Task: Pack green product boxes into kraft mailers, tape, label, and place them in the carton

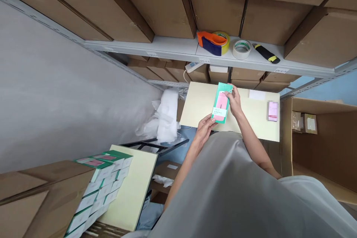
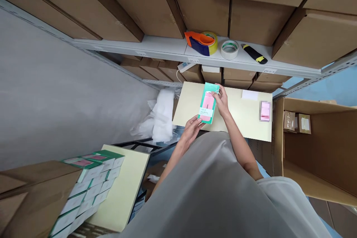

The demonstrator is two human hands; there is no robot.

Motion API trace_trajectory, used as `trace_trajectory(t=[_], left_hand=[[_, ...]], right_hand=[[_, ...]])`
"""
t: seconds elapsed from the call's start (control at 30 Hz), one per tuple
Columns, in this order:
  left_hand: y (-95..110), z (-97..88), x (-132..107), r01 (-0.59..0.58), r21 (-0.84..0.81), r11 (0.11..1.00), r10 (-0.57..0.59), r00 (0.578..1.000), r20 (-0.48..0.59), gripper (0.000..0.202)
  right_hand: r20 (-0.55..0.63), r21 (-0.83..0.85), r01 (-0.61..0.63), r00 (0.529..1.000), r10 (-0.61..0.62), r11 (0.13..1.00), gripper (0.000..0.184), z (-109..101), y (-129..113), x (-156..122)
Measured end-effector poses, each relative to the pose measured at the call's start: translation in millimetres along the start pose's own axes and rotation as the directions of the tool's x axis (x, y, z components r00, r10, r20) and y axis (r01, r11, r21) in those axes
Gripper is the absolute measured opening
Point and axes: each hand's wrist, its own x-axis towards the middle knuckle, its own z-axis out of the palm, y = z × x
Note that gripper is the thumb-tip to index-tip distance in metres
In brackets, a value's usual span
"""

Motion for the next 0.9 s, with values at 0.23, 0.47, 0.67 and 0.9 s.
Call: trace_trajectory(t=[0.23, 0.47, 0.67, 0.9], left_hand=[[-11, 6.2, 3, -0.227, 0.351, 0.909, 0.320, 0.917, -0.237, 0.079], [-4, -2.0, -8, -0.146, 0.202, 0.968, 0.174, 0.977, -0.123, 0.068], [-1, -7.2, -5, 0.042, -0.012, 0.999, -0.041, 0.999, 0.034, 0.066], [-11, -3.0, 1, -0.109, 0.130, 0.986, 0.128, 0.980, -0.150, 0.081]], right_hand=[[-0.066, -0.096, -0.005, 0.998, -0.001, 0.995, 0.096, 11, -7, -8], [-0.079, -0.001, -0.037, 0.996, 0.037, 0.999, 0.076, 2, 3, -5], [-0.056, 0.069, -0.050, 0.997, 0.054, 0.996, 0.070, -2, 6, 1], [-0.052, -0.029, 0.024, 0.998, -0.026, 0.999, 0.066, -6, -3, 9]])
